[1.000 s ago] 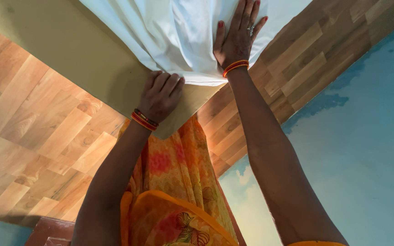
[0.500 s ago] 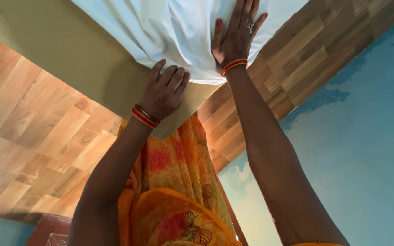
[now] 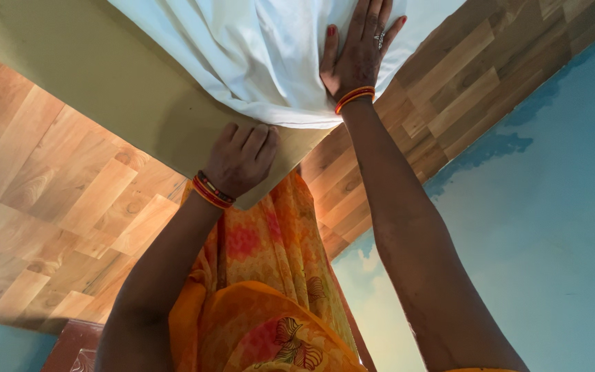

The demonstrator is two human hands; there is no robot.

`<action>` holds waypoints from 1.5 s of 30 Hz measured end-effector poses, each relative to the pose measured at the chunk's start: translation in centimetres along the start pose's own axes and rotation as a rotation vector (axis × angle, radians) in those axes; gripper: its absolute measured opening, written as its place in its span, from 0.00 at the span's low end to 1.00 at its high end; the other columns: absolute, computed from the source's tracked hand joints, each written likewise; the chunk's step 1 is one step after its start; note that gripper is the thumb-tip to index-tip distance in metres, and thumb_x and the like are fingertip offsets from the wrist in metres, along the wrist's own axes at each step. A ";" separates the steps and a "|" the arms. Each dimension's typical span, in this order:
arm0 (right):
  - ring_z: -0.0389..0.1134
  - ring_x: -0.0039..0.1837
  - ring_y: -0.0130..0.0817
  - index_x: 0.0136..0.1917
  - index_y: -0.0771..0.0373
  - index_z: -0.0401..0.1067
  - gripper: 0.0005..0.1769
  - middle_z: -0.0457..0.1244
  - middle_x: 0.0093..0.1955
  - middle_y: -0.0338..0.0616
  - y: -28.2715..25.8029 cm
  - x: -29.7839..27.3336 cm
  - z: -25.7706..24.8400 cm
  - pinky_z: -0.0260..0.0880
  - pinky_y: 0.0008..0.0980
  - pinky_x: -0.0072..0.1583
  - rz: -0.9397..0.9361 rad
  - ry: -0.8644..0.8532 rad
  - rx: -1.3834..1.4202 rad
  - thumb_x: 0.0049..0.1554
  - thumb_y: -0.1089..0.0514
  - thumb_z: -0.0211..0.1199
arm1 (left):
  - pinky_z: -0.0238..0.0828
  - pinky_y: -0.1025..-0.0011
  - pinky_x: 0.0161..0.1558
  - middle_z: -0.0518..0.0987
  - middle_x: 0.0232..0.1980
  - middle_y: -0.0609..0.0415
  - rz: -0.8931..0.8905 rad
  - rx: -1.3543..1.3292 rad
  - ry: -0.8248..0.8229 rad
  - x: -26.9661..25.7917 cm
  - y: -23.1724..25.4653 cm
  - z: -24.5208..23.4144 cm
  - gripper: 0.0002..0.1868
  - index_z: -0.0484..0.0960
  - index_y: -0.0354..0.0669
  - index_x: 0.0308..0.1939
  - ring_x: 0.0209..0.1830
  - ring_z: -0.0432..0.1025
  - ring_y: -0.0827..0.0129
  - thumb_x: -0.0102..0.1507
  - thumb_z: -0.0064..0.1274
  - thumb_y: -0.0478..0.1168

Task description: The person spreads and smooths a white sheet over a mattress by hand, pulling the edges and tucking them in while moving around the bed.

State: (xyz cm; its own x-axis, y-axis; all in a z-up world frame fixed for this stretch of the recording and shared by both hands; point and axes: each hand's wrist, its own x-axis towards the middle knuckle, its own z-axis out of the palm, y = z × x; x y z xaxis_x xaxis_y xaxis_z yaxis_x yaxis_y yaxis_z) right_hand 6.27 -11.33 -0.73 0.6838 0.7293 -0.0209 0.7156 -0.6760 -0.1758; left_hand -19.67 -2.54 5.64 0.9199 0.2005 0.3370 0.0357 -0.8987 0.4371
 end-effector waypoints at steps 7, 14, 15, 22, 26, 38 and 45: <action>0.33 0.87 0.56 0.82 0.76 0.44 0.39 0.38 0.86 0.64 0.1 0.0 0.1 0.21 0.61 0.83 -0.016 0.013 -0.003 0.71 0.47 0.49 | 0.71 0.61 0.53 0.76 0.52 0.49 -0.025 0.129 0.069 0.6 -0.8 0.8 0.15 0.82 0.33 0.53 0.54 0.72 0.59 0.64 0.53 0.36; 0.37 0.85 0.59 0.79 0.77 0.49 0.37 0.45 0.82 0.66 0.1 0.1 0.1 0.22 0.63 0.82 -0.010 0.013 0.026 0.69 0.48 0.52 | 0.69 0.56 0.61 0.76 0.54 0.48 -0.059 0.082 0.044 2.1 -1.4 1.0 0.17 0.81 0.32 0.56 0.57 0.71 0.57 0.66 0.51 0.36; 0.37 0.85 0.59 0.79 0.78 0.49 0.37 0.45 0.82 0.66 0.2 0.1 0.2 0.22 0.63 0.82 -0.013 0.017 0.023 0.69 0.49 0.52 | 0.69 0.55 0.63 0.77 0.54 0.47 -0.049 0.079 0.042 2.3 -1.3 0.7 0.18 0.81 0.32 0.56 0.57 0.71 0.57 0.64 0.50 0.37; 0.37 0.85 0.60 0.79 0.78 0.48 0.37 0.45 0.83 0.67 0.3 0.0 0.5 0.23 0.63 0.82 -0.032 0.051 0.011 0.70 0.49 0.51 | 0.69 0.55 0.59 0.76 0.43 0.46 -0.055 -0.015 -0.016 1.6 0.2 -0.3 0.12 0.80 0.32 0.46 0.48 0.71 0.55 0.62 0.50 0.37; 0.37 0.86 0.58 0.80 0.76 0.47 0.37 0.44 0.83 0.63 0.2 0.2 0.6 0.23 0.63 0.83 0.004 -0.002 -0.019 0.70 0.47 0.50 | 0.69 0.55 0.42 0.73 0.31 0.48 -0.076 -0.162 -0.225 -2.1 1.6 2.0 0.04 0.75 0.39 0.31 0.34 0.70 0.55 0.58 0.51 0.36; 0.34 0.88 0.52 0.84 0.72 0.40 0.41 0.38 0.88 0.55 0.4 -0.2 0.1 0.24 0.59 0.85 0.003 -0.014 -0.060 0.71 0.44 0.46 | 0.70 0.56 0.39 0.76 0.33 0.49 -0.223 -0.272 -0.454 -5.9 9.9 6.1 0.06 0.76 0.42 0.33 0.34 0.72 0.56 0.54 0.50 0.39; 0.33 0.89 0.53 0.84 0.71 0.40 0.40 0.36 0.88 0.55 0.3 -0.2 -0.1 0.23 0.59 0.85 0.019 -0.029 -0.048 0.70 0.43 0.43 | 0.67 0.48 0.55 0.77 0.61 0.39 -0.166 -0.117 -0.162 5.0 -2.8 5.2 0.25 0.75 0.28 0.63 0.59 0.71 0.48 0.68 0.50 0.45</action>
State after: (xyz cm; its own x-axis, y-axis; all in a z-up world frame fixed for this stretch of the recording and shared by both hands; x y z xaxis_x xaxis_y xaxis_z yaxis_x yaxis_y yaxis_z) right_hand 6.33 -11.67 -0.71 0.6936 0.7184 -0.0525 0.7088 -0.6937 -0.1280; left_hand -13.18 -1.06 1.77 0.9560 0.2683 0.1189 0.1549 -0.8053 0.5724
